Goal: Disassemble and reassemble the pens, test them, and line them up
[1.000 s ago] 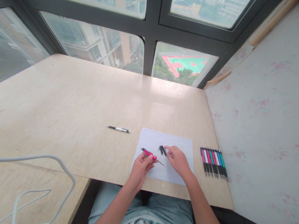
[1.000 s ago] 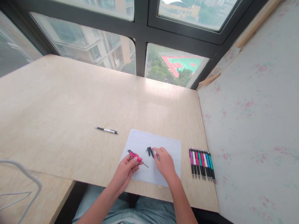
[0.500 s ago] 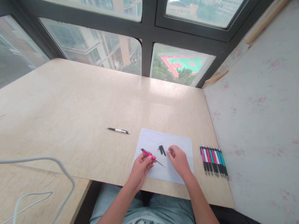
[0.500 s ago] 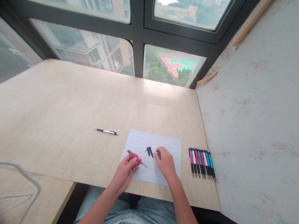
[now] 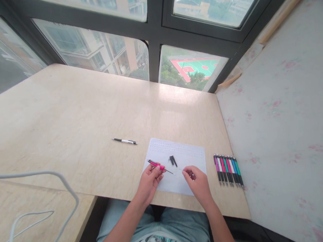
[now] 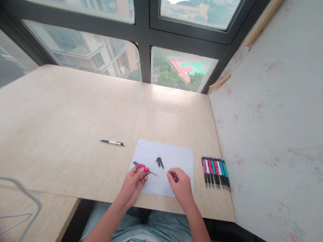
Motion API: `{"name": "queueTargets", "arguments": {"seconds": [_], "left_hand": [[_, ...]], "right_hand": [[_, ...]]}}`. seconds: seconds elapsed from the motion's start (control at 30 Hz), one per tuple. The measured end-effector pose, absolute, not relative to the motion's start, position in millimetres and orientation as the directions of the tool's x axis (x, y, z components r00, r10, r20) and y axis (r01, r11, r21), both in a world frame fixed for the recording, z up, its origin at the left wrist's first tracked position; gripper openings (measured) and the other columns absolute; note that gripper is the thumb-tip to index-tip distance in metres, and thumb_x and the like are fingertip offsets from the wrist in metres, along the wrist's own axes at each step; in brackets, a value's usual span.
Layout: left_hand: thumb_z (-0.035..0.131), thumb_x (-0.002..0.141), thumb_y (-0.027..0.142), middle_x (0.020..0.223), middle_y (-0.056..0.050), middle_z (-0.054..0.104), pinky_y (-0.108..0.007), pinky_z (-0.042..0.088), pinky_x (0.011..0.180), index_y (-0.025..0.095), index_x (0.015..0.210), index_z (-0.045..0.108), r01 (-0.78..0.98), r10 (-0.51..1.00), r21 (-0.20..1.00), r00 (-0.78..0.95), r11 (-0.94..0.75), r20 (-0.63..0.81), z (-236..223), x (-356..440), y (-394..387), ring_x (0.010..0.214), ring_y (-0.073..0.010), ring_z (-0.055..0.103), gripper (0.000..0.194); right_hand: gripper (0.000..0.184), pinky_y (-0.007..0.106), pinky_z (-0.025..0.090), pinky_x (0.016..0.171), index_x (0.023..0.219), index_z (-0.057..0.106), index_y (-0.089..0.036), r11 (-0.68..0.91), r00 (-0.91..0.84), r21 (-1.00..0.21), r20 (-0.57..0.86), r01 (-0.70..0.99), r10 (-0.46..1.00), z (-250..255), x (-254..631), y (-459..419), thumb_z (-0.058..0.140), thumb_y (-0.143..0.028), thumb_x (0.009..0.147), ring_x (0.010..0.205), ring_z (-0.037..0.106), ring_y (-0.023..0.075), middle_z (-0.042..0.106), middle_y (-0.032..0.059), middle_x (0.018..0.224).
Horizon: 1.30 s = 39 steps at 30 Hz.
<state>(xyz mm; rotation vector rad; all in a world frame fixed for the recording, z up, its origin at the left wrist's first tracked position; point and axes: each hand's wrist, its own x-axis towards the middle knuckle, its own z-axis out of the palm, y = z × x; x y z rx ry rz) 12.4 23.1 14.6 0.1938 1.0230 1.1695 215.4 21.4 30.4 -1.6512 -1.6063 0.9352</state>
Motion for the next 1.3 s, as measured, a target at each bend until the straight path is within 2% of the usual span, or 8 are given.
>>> {"name": "queueTargets", "arguments": {"seconds": [0.37,1.3], "left_hand": [[0.083,0.071,0.028,0.09,-0.005,0.072,-0.02,0.051,0.068,0.017,0.094,0.067,-0.674,0.822,0.6,0.019,0.431,-0.569,14.4,12.9,24.7,0.083,-0.0138,0.069,0.03],[0.08,0.075,0.029,0.092,-0.005,0.071,-0.021,0.05,0.07,0.017,0.097,0.066,-0.63,0.84,0.641,0.034,0.439,-0.542,13.0,12.6,22.8,0.086,-0.0152,0.069,0.029]], "right_hand": [[0.021,0.028,0.049,0.06,0.081,0.066,-0.02,0.03,-0.112,-0.825,-0.041,0.565,0.993,48.0,206.2,10.1,0.052,-0.033,0.091,0.069,0.062,0.0181,0.068,0.0052,0.078],[0.013,0.028,0.047,0.063,0.082,0.063,-0.02,0.065,-0.151,-0.79,-0.036,0.61,0.988,47.6,199.0,11.3,0.053,-0.023,0.091,0.069,0.06,0.0165,0.065,0.0032,0.079]]}}
